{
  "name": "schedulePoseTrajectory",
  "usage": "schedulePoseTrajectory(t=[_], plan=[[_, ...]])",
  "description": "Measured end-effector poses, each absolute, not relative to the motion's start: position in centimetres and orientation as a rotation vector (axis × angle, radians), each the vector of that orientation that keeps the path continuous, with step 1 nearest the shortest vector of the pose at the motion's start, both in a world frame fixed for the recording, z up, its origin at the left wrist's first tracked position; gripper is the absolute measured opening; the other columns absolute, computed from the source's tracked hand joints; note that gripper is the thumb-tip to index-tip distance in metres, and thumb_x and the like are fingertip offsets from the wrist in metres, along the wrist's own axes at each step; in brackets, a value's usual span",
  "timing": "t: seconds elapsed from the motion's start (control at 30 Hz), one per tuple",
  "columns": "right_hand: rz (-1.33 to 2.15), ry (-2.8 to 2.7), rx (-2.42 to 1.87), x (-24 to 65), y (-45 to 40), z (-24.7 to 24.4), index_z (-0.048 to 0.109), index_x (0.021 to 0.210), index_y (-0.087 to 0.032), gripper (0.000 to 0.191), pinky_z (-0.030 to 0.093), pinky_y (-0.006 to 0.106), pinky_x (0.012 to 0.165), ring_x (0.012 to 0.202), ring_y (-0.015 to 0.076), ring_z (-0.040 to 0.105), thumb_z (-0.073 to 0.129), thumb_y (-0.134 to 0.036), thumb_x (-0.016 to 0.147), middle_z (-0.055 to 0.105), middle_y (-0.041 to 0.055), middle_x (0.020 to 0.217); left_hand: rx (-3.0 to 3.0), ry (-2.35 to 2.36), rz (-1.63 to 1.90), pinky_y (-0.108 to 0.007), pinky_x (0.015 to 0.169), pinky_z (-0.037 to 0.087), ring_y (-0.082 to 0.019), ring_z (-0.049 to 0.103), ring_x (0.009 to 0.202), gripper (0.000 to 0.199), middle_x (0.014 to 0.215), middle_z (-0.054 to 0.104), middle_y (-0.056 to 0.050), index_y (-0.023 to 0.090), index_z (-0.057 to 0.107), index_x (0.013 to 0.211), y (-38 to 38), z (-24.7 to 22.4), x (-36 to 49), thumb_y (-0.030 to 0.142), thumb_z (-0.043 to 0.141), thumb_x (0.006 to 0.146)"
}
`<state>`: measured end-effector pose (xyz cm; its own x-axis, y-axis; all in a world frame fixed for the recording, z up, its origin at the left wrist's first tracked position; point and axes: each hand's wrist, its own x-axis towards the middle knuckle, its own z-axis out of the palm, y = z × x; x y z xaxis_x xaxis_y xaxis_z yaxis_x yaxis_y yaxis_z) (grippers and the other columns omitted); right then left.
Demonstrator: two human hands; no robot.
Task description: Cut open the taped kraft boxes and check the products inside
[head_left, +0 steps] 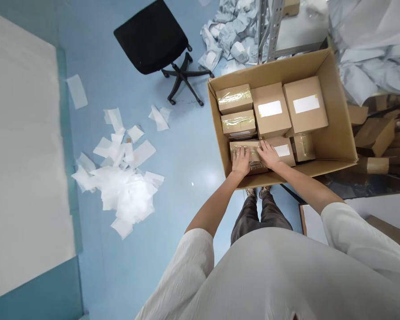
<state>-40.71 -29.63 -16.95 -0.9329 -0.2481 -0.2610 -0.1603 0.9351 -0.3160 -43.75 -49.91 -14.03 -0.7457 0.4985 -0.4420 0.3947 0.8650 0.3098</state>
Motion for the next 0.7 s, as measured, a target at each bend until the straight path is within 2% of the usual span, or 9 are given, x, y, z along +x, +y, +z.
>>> schedulePoseTrajectory(t=[0.13,0.23,0.3,0.4,0.53,0.6,0.7], plan=[[-0.432,2.874,-0.226,-39.0,-27.7,-12.9,0.060,0.145,-0.017,0.063,0.044,0.067,0.121,0.161,0.0473,0.034,0.083,-0.027,0.087,0.035,0.0259,0.177,0.819,2.501,0.184,-0.070,0.138,0.004,-0.045,0.010,0.172,0.117,0.185,0.016,-0.022,0.022,0.021,0.178,-49.4,-11.7,-45.5,0.031,0.087,0.082],[-0.405,2.933,-0.151,-37.4,-26.0,-9.4,0.062,0.144,-0.018,0.064,0.044,0.066,0.122,0.160,0.0457,0.035,0.086,-0.033,0.086,0.037,0.0235,0.176,0.973,2.514,0.159,-0.070,0.137,0.003,-0.044,0.008,0.173,0.122,0.186,0.010,-0.021,0.023,0.019,0.179,-48.5,-9.1,-46.9,0.032,0.089,0.080],[-0.372,2.973,-0.101,-36.1,-24.9,-6.9,0.063,0.142,-0.017,0.065,0.043,0.063,0.125,0.160,0.0445,0.035,0.087,-0.034,0.084,0.039,0.0231,0.174,1.095,2.509,0.175,-0.071,0.137,0.003,-0.045,0.010,0.172,0.121,0.186,0.014,-0.021,0.023,0.019,0.179,-47.4,-7.0,-47.6,0.033,0.088,0.080],[-0.324,3.041,0.008,-33.6,-23.3,-3.3,0.064,0.143,-0.017,0.065,0.037,0.061,0.129,0.160,0.0433,0.035,0.086,-0.035,0.084,0.040,0.0221,0.175,1.274,2.492,0.218,-0.067,0.137,0.011,-0.045,0.019,0.170,0.116,0.181,0.028,-0.021,0.024,0.026,0.177,-45.3,-3.5,-47.8,0.031,0.088,0.080],[-0.260,3.145,0.272,-28.9,-21.9,0.9,0.061,0.147,-0.020,0.061,0.025,0.072,0.130,0.163,0.0452,0.030,0.078,-0.035,0.090,0.037,0.0186,0.179,1.496,2.459,0.286,-0.058,0.135,0.026,-0.042,0.028,0.166,0.107,0.176,0.037,-0.021,0.023,0.033,0.173,-41.8,1.1,-46.5,0.029,0.086,0.080],[-0.288,3.170,0.461,-25.9,-21.6,2.4,0.058,0.151,-0.021,0.061,0.030,0.075,0.125,0.161,0.0471,0.032,0.073,-0.035,0.093,0.033,0.0174,0.181,1.607,2.416,0.309,-0.055,0.134,0.029,-0.041,0.029,0.165,0.105,0.175,0.038,-0.020,0.022,0.034,0.172,-40.1,3.2,-45.3,0.028,0.084,0.080],[-0.387,3.190,0.691,-20.9,-21.8,4.1,0.053,0.156,-0.019,0.064,0.044,0.068,0.118,0.151,0.0458,0.044,0.069,-0.038,0.096,0.029,0.0193,0.182,1.766,2.307,0.337,-0.054,0.133,0.032,-0.041,0.031,0.165,0.108,0.174,0.039,-0.020,0.022,0.031,0.174,-37.5,5.3,-43.1,0.028,0.084,0.080]])
